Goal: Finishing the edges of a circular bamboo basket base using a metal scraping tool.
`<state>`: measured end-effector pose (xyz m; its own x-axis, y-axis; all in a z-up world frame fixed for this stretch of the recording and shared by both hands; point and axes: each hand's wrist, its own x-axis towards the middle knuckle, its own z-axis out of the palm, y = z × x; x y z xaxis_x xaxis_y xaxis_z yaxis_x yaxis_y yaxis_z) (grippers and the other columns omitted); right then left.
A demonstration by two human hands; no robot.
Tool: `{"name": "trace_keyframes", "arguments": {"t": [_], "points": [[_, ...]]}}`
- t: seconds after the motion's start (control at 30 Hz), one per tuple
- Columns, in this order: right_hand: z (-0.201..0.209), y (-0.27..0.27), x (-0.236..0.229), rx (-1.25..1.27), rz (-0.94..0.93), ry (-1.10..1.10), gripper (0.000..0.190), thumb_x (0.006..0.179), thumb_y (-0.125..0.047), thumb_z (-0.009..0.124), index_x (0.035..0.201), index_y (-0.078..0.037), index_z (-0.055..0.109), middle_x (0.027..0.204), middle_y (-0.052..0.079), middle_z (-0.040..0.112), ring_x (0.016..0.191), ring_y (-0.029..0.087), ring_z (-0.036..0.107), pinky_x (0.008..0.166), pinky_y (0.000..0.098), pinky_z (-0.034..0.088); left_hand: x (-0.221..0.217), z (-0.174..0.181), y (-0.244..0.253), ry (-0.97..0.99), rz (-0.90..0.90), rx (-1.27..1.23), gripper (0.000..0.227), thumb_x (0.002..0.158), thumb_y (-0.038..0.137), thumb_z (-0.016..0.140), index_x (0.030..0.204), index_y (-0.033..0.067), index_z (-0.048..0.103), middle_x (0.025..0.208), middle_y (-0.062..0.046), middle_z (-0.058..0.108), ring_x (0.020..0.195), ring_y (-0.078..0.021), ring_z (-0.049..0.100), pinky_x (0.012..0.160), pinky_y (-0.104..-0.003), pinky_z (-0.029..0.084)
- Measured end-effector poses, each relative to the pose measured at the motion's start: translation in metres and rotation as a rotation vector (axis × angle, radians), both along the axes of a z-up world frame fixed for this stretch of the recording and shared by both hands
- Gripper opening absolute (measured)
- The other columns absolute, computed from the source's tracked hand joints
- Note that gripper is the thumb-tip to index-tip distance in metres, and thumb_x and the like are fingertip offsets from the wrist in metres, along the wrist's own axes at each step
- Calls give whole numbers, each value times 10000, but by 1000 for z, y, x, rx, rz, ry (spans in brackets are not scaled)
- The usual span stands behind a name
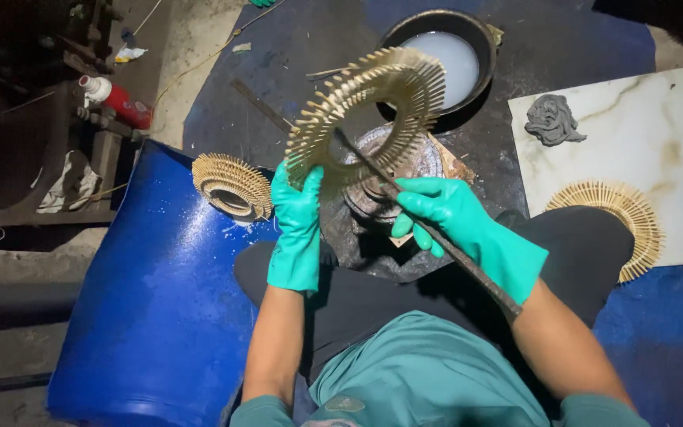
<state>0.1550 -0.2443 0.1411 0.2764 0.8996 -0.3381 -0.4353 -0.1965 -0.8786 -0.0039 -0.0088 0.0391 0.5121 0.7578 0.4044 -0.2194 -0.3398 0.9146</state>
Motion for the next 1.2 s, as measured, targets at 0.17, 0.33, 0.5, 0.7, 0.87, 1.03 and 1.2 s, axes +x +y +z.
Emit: {"name": "trace_keyframes", "arguments": {"t": [0.17, 0.33, 0.5, 0.7, 0.87, 1.03, 1.2], "points": [[-2, 3, -6, -124, -191, -98, 443, 969, -229, 596, 1353, -12, 647, 747, 97, 733, 441, 110, 574, 348, 265, 430, 1, -31, 4, -102, 27, -351, 289, 980, 21, 780, 1232, -17, 643, 901, -55, 654, 708, -127, 565, 623, -269, 459], [-7, -4, -1, -179, -19, -67, 436, 935, -223, 621, 1338, -62, 661, 697, 102, 725, 393, 120, 531, 329, 272, 404, 6, -38, 5, -109, 37, -301, 322, 920, 28, 769, 1205, 18, 617, 957, -41, 707, 755, -98, 639, 662, -255, 538], [-2, -4, -4, -178, -26, -101, 421, 945, -225, 634, 1315, -32, 689, 689, 108, 721, 396, 120, 529, 326, 275, 388, 9, -32, 6, -94, -23, -373, 345, 961, 35, 781, 1259, -13, 613, 944, -74, 695, 725, -129, 597, 639, -275, 498], [-5, -3, -5, -48, -67, 67, 448, 949, -240, 625, 1358, -59, 642, 706, 91, 723, 406, 103, 543, 319, 259, 394, 2, -2, -8, 130, -61, -80, 439, 903, 45, 796, 1292, 2, 597, 1182, -78, 715, 1048, -146, 688, 945, -293, 562], [-18, 0, -6, -106, -169, 14, 431, 958, -213, 631, 1343, -21, 630, 730, 110, 733, 428, 124, 580, 333, 271, 417, 4, -18, -3, 72, 22, -223, 357, 926, 8, 778, 1261, -12, 656, 1133, -77, 747, 975, -150, 710, 877, -291, 592], [-15, -4, -4, -160, -55, -54, 413, 964, -213, 625, 1320, -10, 677, 713, 112, 723, 399, 120, 541, 322, 270, 406, 3, -30, -2, -50, -11, -352, 391, 923, -7, 768, 1294, -5, 645, 1093, -59, 728, 882, -141, 670, 770, -280, 572], [-16, -4, -1, -177, -128, -48, 436, 950, -201, 620, 1368, -77, 635, 707, 95, 723, 404, 109, 546, 336, 256, 415, 2, -29, -3, -103, -40, -390, 454, 895, 30, 770, 1317, 26, 604, 1130, -48, 720, 936, -138, 707, 805, -286, 613]]}}
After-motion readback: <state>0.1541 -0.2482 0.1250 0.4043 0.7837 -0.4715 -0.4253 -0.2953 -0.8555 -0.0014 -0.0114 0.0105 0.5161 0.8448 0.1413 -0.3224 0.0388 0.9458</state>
